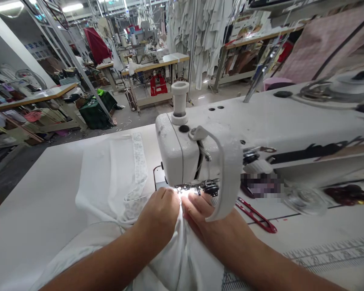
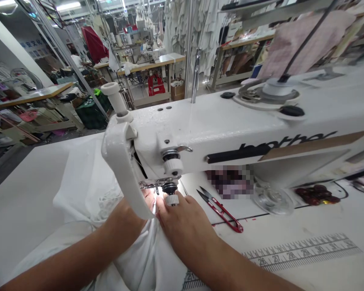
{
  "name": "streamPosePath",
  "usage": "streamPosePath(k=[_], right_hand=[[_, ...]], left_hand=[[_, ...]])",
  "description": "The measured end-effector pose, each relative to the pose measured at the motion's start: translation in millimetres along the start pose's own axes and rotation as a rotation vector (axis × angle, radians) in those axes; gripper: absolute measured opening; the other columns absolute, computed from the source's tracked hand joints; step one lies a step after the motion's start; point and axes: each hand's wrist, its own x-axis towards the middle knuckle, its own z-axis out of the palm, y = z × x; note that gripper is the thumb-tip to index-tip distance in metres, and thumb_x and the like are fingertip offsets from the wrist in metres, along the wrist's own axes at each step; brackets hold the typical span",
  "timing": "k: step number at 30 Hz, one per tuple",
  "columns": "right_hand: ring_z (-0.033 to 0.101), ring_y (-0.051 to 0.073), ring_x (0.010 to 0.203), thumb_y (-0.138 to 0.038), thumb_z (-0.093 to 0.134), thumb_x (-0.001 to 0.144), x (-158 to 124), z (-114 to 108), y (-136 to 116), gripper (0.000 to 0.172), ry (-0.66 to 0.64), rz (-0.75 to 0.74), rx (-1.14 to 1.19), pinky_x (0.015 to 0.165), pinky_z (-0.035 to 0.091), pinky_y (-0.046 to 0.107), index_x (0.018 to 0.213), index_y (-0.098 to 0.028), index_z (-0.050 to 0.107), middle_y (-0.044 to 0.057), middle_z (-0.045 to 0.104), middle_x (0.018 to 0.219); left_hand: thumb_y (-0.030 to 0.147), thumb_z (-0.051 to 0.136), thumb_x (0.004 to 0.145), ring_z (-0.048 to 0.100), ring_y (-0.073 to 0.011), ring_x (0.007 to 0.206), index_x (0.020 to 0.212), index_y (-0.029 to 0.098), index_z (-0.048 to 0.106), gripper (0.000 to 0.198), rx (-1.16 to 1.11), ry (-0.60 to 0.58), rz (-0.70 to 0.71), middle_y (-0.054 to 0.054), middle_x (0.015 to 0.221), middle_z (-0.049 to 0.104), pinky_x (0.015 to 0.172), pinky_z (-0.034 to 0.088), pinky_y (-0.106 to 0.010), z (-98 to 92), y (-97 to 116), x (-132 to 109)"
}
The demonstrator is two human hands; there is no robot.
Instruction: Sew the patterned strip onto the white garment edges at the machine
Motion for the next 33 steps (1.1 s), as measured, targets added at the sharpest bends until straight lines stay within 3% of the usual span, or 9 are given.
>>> streamPosePath(k=[9, 13, 17, 21, 28, 33], right_hand=[[0.064, 0.030, 0.099, -0.005, 0.053, 0.082, -10, 9, -1, 0.042, -0.130, -0.022, -0.025, 0.079, 0.054, 0.041, 0.124, -0.009, 0.061, 0.012, 0.074, 0.088], [0.065, 0.029, 0.095, -0.007, 0.053, 0.083, -11, 8, -2, 0.041, -0.079, 0.003, -0.035, 0.076, 0.053, 0.041, 0.122, -0.008, 0.062, 0.011, 0.074, 0.085], [0.065, 0.026, 0.088, -0.009, 0.056, 0.082, -10, 7, -2, 0.036, -0.071, 0.012, -0.036, 0.070, 0.051, 0.038, 0.117, -0.012, 0.065, 0.011, 0.073, 0.092], [0.063, 0.023, 0.083, -0.013, 0.057, 0.084, -12, 9, -1, 0.033, -0.036, 0.030, -0.056, 0.067, 0.048, 0.034, 0.116, -0.014, 0.066, 0.010, 0.073, 0.094], [0.061, 0.024, 0.092, -0.015, 0.054, 0.088, -13, 9, -1, 0.026, -0.168, 0.004, -0.056, 0.076, 0.047, 0.035, 0.111, -0.019, 0.067, 0.009, 0.072, 0.093], [0.062, 0.023, 0.088, -0.016, 0.057, 0.088, -12, 6, -1, 0.023, -0.082, 0.056, -0.050, 0.065, 0.044, 0.034, 0.108, -0.019, 0.068, 0.008, 0.073, 0.101]], left_hand=[[-0.002, 0.046, 0.081, 0.053, -0.0213, 0.074, 0.081, 0.014, 0.054, 0.018, -0.064, 0.075, 0.036, -0.007, 0.080, 0.056, 0.065, 0.052, -0.038, -0.4, -5, 0], [-0.001, 0.046, 0.081, 0.056, -0.0245, 0.084, 0.083, 0.015, 0.055, 0.018, -0.069, 0.128, 0.069, -0.010, 0.086, 0.058, 0.071, 0.053, -0.041, 1.2, -6, -1], [-0.001, 0.046, 0.081, 0.056, -0.0261, 0.089, 0.081, 0.015, 0.055, 0.019, -0.035, 0.092, 0.069, -0.011, 0.089, 0.059, 0.075, 0.052, -0.043, 0.2, -6, -1], [-0.003, 0.048, 0.079, 0.054, -0.0242, 0.083, 0.076, 0.016, 0.054, 0.019, 0.009, 0.081, 0.044, -0.010, 0.086, 0.058, 0.069, 0.050, -0.039, -2.3, -5, 0], [-0.001, 0.051, 0.079, 0.051, -0.0214, 0.074, 0.079, 0.016, 0.057, 0.018, 0.061, 0.056, 0.025, -0.008, 0.082, 0.057, 0.062, 0.046, -0.035, -1.4, -5, 1], [-0.002, 0.051, 0.079, 0.053, -0.0229, 0.079, 0.078, 0.015, 0.057, 0.018, 0.059, 0.074, 0.055, -0.010, 0.087, 0.059, 0.067, 0.049, -0.038, -0.6, -7, 1]])
